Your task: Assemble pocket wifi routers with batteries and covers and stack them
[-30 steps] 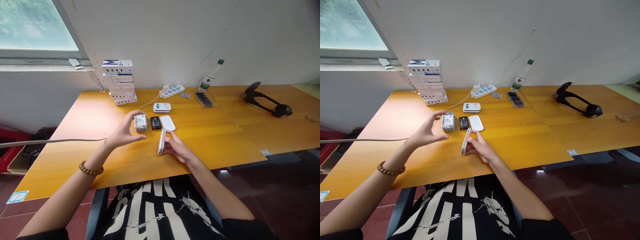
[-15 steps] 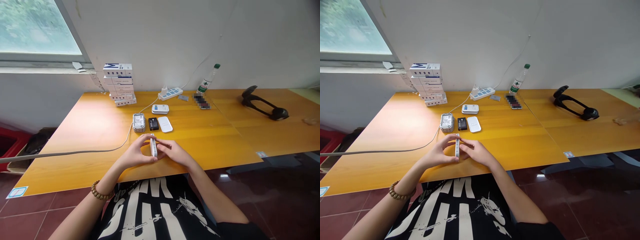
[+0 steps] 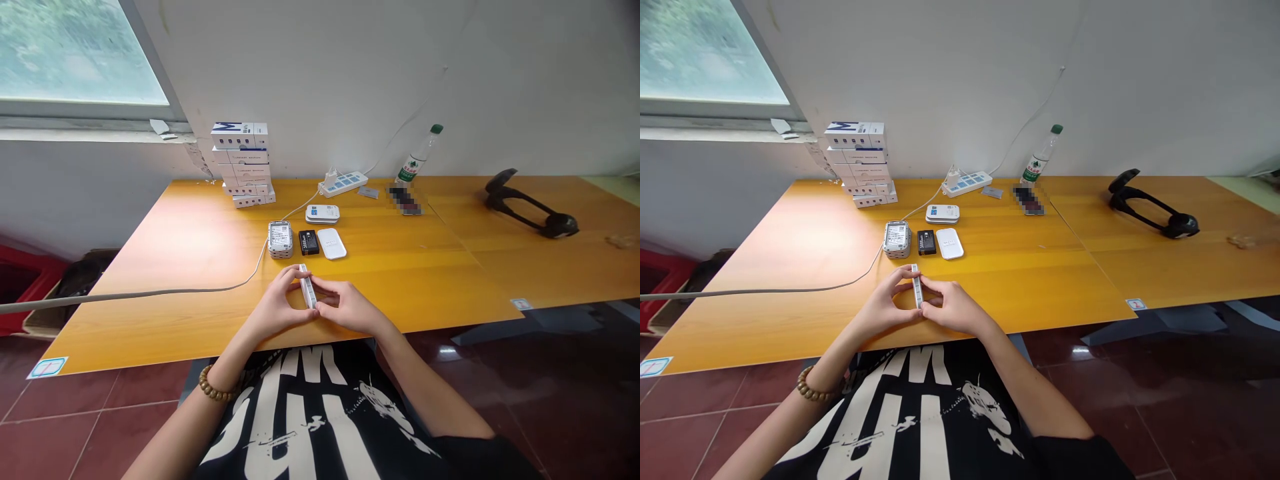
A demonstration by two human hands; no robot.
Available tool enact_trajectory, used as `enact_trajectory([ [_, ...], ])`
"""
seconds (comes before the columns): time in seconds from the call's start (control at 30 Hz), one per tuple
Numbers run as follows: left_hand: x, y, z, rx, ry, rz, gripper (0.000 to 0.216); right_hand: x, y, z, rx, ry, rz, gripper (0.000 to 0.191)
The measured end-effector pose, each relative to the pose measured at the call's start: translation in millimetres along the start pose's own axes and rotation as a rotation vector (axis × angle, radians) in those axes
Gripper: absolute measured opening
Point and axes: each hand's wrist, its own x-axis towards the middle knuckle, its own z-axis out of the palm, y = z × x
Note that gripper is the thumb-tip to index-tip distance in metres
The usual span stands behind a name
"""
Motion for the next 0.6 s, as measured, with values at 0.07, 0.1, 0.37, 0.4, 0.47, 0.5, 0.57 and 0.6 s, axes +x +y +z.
enact_trajectory([
  [0.07, -1, -2, 1, -0.007, 0.005, 0.006, 0.065, -1, 0, 1, -0.042, 0.013, -0.01, 0.071],
  [0.1, -1, -3, 2, -0.015, 0.008, 0.012, 0.064, -1, 0, 2, -0.063, 0.026, -0.017, 0.071],
  [0.37, -6, -4, 5, 0.035, 0.004, 0.079, 0.068, 3, 1, 12, -0.126, 0.156, -0.068, 0.073],
  [0.4, -7, -3, 6, 0.042, 0.002, 0.083, 0.07, 3, 1, 11, -0.121, 0.172, -0.069, 0.074],
  [0.47, -8, -2, 6, 0.04, 0.002, 0.077, 0.072, 2, 0, 9, -0.118, 0.141, -0.069, 0.073],
  [0.5, -8, -2, 6, 0.036, 0.003, 0.071, 0.072, 1, -1, 7, -0.125, 0.106, -0.07, 0.071],
  [0.57, -8, -3, 6, 0.031, 0.002, 0.062, 0.071, -1, -1, 5, -0.163, 0.056, -0.076, 0.069],
  [0.6, -8, -4, 5, 0.03, 0.0, 0.061, 0.071, -2, -1, 5, -0.186, 0.046, -0.079, 0.07],
])
